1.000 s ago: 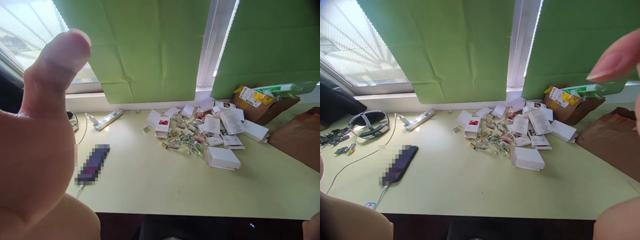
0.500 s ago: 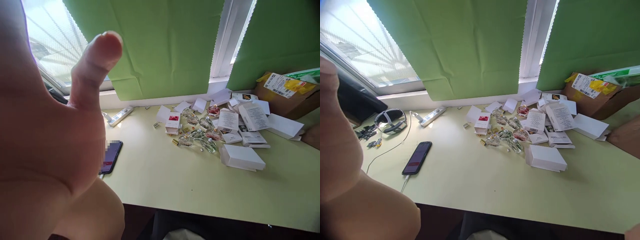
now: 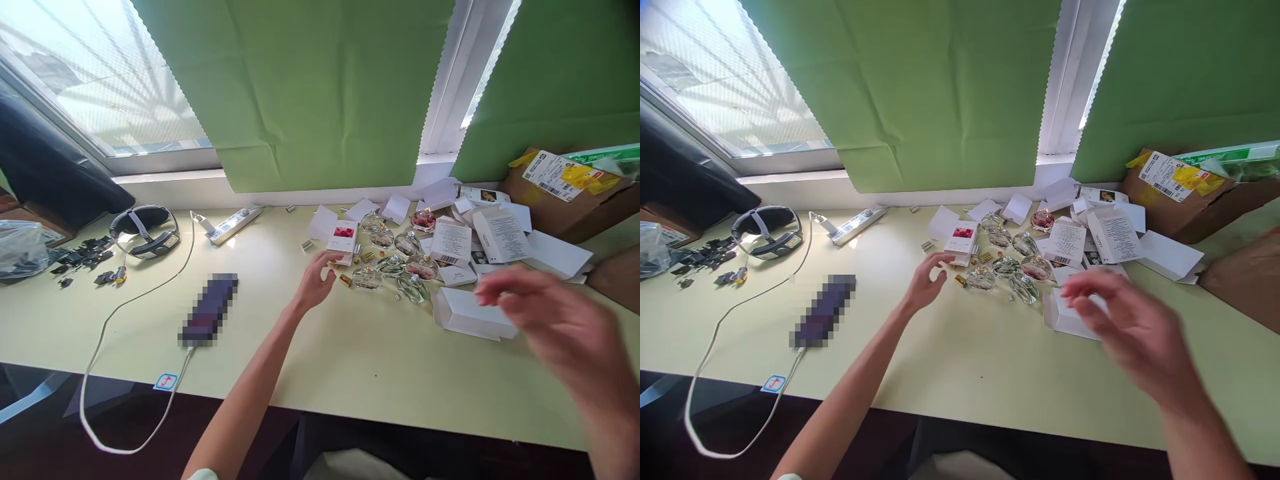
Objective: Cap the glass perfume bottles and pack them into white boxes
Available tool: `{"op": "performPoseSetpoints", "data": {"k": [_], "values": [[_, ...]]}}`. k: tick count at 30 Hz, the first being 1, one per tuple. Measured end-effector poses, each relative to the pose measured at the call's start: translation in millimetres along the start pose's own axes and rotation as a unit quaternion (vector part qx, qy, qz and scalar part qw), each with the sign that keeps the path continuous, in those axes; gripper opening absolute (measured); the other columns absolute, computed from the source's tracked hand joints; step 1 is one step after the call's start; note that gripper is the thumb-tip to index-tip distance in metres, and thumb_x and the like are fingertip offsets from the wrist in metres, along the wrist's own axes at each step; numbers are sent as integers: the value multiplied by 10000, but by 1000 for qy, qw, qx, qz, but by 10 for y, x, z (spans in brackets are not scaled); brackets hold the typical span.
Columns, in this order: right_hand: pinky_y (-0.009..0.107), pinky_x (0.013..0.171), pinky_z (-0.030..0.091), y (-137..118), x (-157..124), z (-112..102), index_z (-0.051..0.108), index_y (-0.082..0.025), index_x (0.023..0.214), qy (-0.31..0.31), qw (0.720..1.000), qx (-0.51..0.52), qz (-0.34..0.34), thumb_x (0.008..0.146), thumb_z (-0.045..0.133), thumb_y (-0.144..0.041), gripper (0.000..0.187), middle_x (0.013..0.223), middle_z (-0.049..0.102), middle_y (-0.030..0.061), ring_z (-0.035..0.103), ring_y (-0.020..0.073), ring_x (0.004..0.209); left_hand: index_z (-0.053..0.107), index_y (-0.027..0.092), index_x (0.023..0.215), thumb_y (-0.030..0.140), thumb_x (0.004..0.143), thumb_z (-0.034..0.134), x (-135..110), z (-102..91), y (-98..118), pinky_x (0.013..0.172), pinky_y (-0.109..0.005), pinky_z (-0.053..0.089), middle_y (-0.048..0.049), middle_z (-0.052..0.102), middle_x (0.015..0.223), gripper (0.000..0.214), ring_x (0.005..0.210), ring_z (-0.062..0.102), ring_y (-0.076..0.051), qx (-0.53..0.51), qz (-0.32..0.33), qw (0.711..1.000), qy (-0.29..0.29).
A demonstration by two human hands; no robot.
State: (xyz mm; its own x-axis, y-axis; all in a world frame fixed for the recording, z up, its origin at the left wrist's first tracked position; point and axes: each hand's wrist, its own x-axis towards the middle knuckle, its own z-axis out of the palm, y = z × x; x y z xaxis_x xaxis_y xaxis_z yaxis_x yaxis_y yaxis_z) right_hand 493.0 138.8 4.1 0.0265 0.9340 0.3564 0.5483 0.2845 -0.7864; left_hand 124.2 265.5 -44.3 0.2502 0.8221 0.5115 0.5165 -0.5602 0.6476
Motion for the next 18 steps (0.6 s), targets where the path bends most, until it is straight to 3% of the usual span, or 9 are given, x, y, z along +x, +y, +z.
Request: {"op": "performPoseSetpoints", "data": {"k": [3,7,12,18], "values": [[283,783,537,-64,-47,566,690,-275,1008,-157,987,39,9,912,626,-389,162,998,686,22,650,183,856,596,214,1219,34,752,484,-178,247,-192,1022,-437,462,-81,636,1227,513,1171,559,-235,31,-28,998,-46],[262,687,511,41,-467,1011,673,-242,941,-193,973,115,59,937,571,-407,193,849,638,18,588,158,735,563,256,1293,39,759,492,-286,284,-245,1097,-453,375,-36,632,1278,581,1231,505,-238,63,-47,992,-103],[242,572,438,124,-622,1098,664,-225,883,-126,966,167,153,914,582,-468,258,784,537,2,475,136,643,588,289,1267,125,843,527,-297,247,-202,1059,-423,372,-13,656,1243,459,1208,507,-238,91,-71,983,-140],[255,616,450,65,-506,1056,648,-227,907,-175,964,141,140,938,551,-464,258,794,535,1,486,137,667,611,285,1201,162,878,543,-285,269,-229,1028,-401,374,-9,668,1202,352,1178,523,-225,101,-99,981,-134]]}}
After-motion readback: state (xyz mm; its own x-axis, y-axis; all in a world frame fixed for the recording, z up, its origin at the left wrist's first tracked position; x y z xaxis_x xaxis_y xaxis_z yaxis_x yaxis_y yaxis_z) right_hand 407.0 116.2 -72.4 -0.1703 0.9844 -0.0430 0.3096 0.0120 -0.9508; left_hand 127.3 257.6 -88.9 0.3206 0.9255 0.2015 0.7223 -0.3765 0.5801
